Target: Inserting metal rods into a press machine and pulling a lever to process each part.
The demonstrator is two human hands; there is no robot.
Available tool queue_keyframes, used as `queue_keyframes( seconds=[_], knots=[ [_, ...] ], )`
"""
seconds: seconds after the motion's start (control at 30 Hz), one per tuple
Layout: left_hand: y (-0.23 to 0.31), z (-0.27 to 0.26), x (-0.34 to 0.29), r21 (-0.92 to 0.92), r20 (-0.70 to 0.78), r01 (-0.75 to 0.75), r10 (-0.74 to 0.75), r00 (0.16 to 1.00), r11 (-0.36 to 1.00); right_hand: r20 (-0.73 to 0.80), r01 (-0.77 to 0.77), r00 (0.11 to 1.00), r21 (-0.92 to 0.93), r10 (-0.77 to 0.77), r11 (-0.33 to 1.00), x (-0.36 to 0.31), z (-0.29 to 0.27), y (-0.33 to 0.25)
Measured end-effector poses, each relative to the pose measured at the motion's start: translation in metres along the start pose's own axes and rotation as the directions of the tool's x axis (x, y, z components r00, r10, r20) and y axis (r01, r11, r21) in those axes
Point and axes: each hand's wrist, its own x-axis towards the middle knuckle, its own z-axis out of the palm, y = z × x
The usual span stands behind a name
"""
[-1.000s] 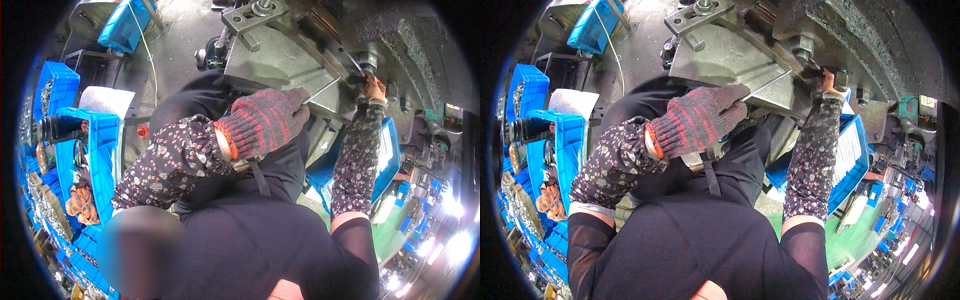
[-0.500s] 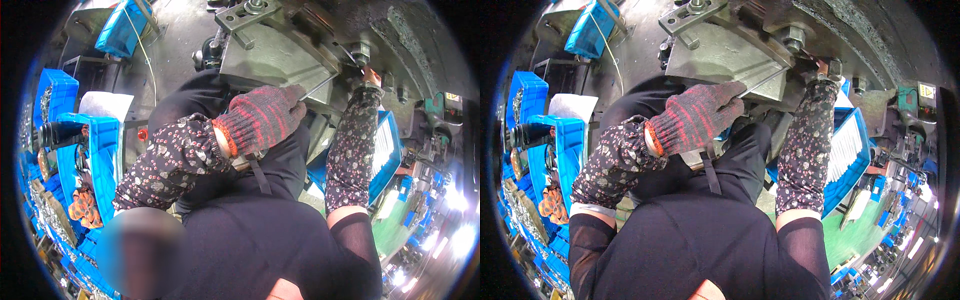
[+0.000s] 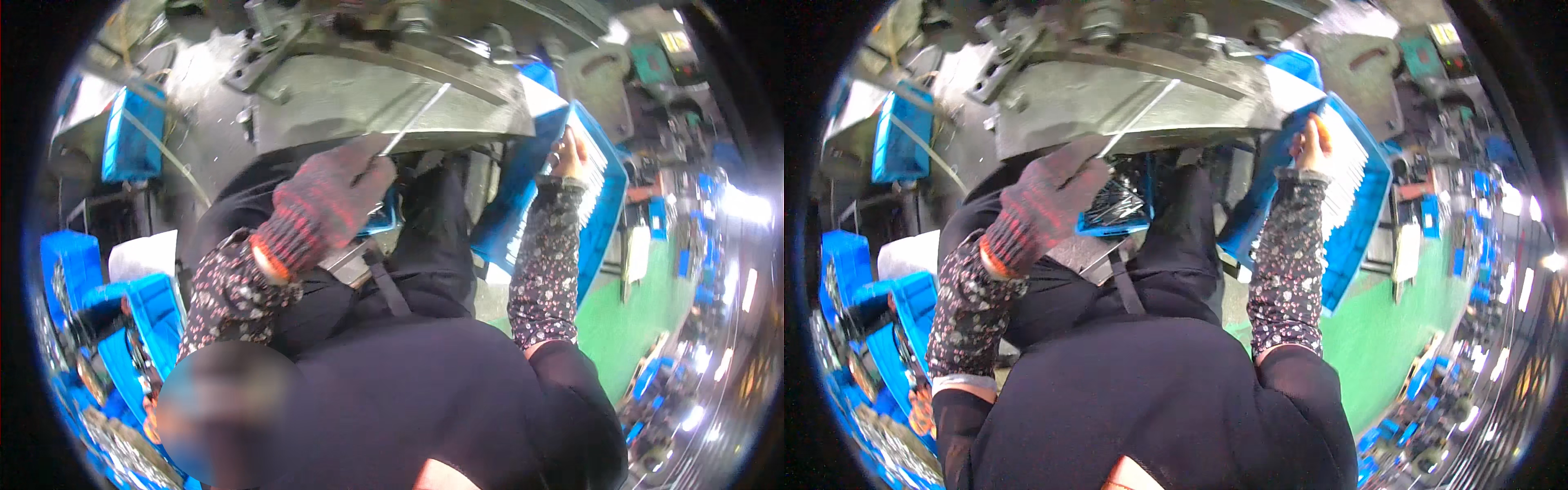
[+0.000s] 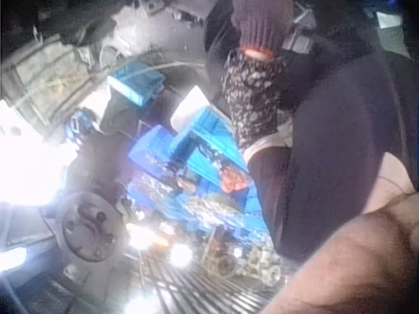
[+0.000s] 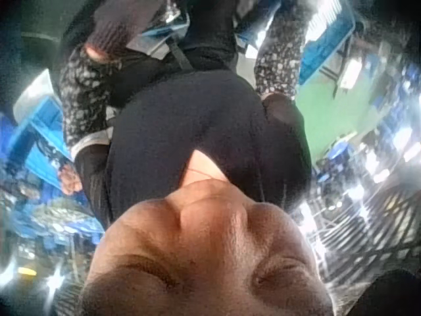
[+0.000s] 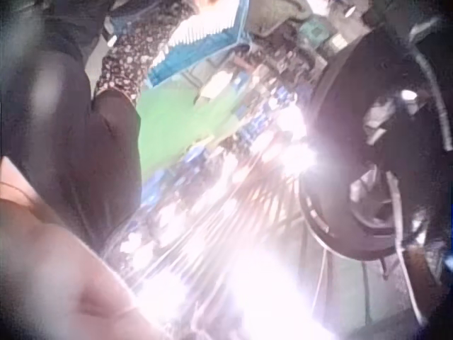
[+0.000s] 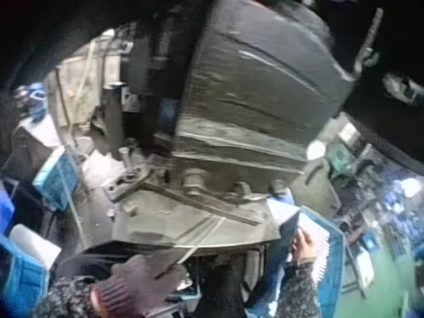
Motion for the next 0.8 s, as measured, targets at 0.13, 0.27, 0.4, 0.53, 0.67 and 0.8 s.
queue_keyframes(
  seconds=[0.13, 0.27, 0.4, 0.53, 0.67, 0.8],
  knots=[
    [0.002, 0.011, 0.001, -0.031, 0.004, -0.121, 0.121, 0.993, 0.992, -0.297, -0.087, 0.955, -0.26, 0.007, 0.962, -0.006, -0.14, -0.004],
    [0.0, 0.019, -0.001, -0.128, 0.092, 0.087, -0.075, 0.993, 0.988, -0.326, -0.27, 0.945, -0.743, 0.021, 0.612, -0.042, -0.214, -0.002],
    [0.0, 0.023, 0.001, -0.045, 0.082, 0.105, -0.101, 0.991, 0.993, -0.461, -0.456, 0.885, -0.887, 0.066, -0.078, -0.073, -0.21, 0.002],
    [0.003, 0.019, -0.002, -0.082, 0.092, 0.095, -0.087, 0.992, 0.992, -0.55, -0.541, 0.828, -0.835, 0.111, -0.101, -0.082, -0.202, -0.005],
    [0.001, 0.017, -0.002, -0.095, 0.035, 0.004, 0.0, 0.999, 0.995, -0.453, -0.45, 0.891, -0.872, 0.034, 0.192, -0.081, -0.224, -0.003],
    [-0.012, 0.01, 0.009, -0.205, -0.035, 0.061, -0.069, 0.997, 0.977, -0.303, -0.147, 0.953, -0.451, 0.004, 0.88, -0.058, -0.24, -0.008]
  ],
)
